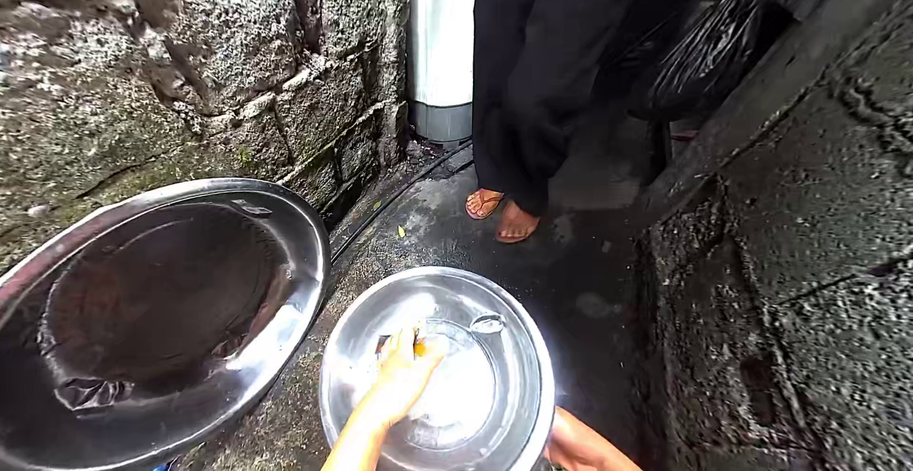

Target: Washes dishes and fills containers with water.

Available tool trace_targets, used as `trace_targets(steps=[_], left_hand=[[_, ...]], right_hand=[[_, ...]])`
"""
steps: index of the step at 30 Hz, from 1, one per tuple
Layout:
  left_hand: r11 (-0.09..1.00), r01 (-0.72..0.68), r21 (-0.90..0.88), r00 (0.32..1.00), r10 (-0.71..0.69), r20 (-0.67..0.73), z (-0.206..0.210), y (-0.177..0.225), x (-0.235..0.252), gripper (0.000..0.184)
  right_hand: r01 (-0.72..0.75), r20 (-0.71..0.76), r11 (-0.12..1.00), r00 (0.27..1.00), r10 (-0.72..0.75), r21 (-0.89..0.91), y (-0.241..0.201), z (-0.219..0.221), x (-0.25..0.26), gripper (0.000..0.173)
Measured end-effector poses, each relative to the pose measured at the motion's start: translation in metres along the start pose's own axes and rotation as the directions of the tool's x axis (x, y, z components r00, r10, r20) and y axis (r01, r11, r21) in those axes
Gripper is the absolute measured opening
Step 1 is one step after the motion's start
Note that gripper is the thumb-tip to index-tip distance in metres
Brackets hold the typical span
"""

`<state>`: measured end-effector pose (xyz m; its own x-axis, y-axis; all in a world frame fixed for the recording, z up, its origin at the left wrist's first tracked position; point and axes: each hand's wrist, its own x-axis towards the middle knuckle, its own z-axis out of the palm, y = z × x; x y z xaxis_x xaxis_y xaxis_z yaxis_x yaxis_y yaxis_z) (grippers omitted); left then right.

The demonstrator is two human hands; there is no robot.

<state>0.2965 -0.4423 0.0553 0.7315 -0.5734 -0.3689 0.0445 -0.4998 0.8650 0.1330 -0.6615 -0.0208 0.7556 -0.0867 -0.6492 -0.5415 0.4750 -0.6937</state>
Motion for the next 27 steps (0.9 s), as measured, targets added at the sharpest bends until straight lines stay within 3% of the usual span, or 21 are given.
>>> trace_targets(steps=[5,7,11,14,17,20,22,24,25,26,27], left_hand=[[0.967,-0.035,-0.254,0.999,0.024,-0.048,-0.007,0.002,-0.012,0.057],[0.949,-0.044,-0.313,0.992,0.005,-0.125,-0.011,0.0,-0.011,0.063],[0.964,-0.006,-0.267,0.988,-0.035,-0.15,-0.016,-0.005,-0.011,0.066],[0.985,0.088,0.151,0.994,-0.078,-0.07,-0.017,-0.005,-0.015,0.072],[0.804,0.103,0.586,0.995,-0.082,-0.063,-0.012,-0.008,-0.019,0.081],[0.663,0.07,0.745,0.989,-0.143,0.035,-0.017,-0.009,-0.021,0.094],[0.707,0.04,0.706,0.999,-0.02,-0.036,-0.023,-0.018,-0.025,0.062],[0.787,-0.045,0.615,0.957,0.21,-0.199,-0.028,-0.039,-0.026,0.016],[0.824,-0.085,0.56,0.937,0.257,-0.236,-0.029,-0.048,-0.026,0.005],[0.857,-0.117,0.502,0.936,0.264,-0.233,-0.029,-0.054,-0.027,0.009],[0.877,-0.138,0.461,0.943,0.258,-0.208,-0.029,-0.058,-0.028,0.025]], right_hand=[[-0.023,0.014,1.0,1.0,0.023,0.005,-0.004,0.007,-0.002,0.033],[-0.02,0.017,1.0,1.0,0.02,-0.007,-0.006,0.007,-0.004,0.032],[-0.019,0.033,0.999,0.999,0.02,-0.037,-0.007,0.003,-0.004,0.031],[-0.039,0.026,0.999,0.999,0.04,-0.035,-0.006,0.002,-0.006,0.03],[-0.06,0.007,0.998,0.998,0.06,-0.033,-0.006,0.002,-0.007,0.03],[-0.066,0.0,0.998,0.998,0.066,-0.024,-0.003,-0.003,-0.006,0.029],[-0.076,-0.018,0.997,0.997,0.076,-0.008,-0.003,-0.006,-0.006,0.028],[-0.086,-0.039,0.996,0.995,0.086,0.013,-0.003,-0.011,-0.007,0.026],[-0.089,-0.05,0.996,0.995,0.09,0.023,-0.003,-0.016,-0.009,0.027],[-0.086,-0.065,0.996,0.994,0.088,0.035,-0.002,-0.021,-0.011,0.027],[-0.071,-0.078,0.996,0.994,0.075,0.05,-0.001,-0.026,-0.012,0.028]])
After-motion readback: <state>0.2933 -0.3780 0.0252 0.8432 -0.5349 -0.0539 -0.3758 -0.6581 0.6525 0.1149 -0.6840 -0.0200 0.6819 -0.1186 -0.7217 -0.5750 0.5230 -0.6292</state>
